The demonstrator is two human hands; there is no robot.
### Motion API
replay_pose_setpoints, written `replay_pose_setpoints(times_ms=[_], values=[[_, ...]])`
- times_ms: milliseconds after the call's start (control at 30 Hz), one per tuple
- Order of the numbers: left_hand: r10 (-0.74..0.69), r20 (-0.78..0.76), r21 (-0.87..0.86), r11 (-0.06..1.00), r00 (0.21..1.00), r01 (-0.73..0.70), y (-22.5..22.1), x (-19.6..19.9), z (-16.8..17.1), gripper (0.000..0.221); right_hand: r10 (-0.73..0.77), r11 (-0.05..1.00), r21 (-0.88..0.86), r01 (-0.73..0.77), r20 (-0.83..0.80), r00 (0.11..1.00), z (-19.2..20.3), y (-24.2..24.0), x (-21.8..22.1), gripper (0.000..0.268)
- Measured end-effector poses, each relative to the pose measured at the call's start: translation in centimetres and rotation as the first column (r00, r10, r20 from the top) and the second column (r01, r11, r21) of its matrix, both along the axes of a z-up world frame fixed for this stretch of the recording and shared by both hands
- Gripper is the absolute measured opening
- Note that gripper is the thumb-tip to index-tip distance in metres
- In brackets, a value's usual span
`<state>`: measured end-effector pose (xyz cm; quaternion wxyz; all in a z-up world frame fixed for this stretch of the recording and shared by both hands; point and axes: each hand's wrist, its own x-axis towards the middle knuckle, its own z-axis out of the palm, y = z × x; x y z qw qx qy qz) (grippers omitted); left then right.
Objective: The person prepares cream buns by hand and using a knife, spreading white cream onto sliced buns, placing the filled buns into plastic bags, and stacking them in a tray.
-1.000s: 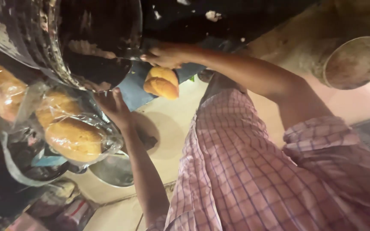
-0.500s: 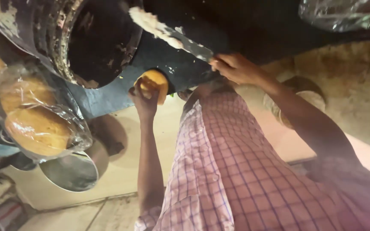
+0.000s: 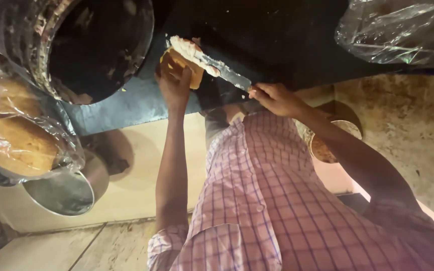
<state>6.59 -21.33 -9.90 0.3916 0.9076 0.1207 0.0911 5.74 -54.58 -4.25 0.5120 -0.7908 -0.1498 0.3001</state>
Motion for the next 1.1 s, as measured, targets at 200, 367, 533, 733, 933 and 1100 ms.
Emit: replay_pose_setpoints(times_ms=[200, 367, 533, 733, 933, 1100], values=[[-0.023, 0.087, -0.070, 0.997, 0.996, 0.029, 0.4, 0.1, 0.5, 0.060, 0.029, 0.983, -0.176, -0.042, -0.077, 0.997, 0.9, 1.1, 1.1, 0.039], [0.012, 0.017, -0.258, 0.966, 1.000, -0.007, 0.3, 0.0, 1.3, 0.061, 0.073, 0.955, -0.292, -0.047, 0.080, 0.994, 0.9, 1.3, 0.8, 0.037], [0.039, -0.040, -0.370, 0.928, 0.998, -0.051, 0.1, -0.2, 2.4, 0.063, 0.140, 0.937, -0.347, 0.027, 0.449, 0.882, 1.0, 1.4, 0.3, 0.042], [0.066, -0.113, -0.510, 0.853, 0.991, -0.115, 0.0, -0.4, 3.0, 0.066, 0.389, 0.809, -0.581, 0.085, 0.639, 0.664, 0.6, 1.4, -1.1, 0.051], [0.035, -0.088, -0.428, 0.901, 0.996, -0.069, 0.5, -0.4, 2.5, 0.064, 0.503, 0.772, -0.604, 0.198, 0.771, 0.391, 1.9, -0.3, -1.7, 0.052], [0.014, -0.033, -0.413, 0.911, 0.999, -0.026, 0.6, -0.2, 1.9, 0.063, 0.535, 0.795, -0.599, 0.092, 0.765, 0.358, 7.0, -4.2, -1.4, 0.053]])
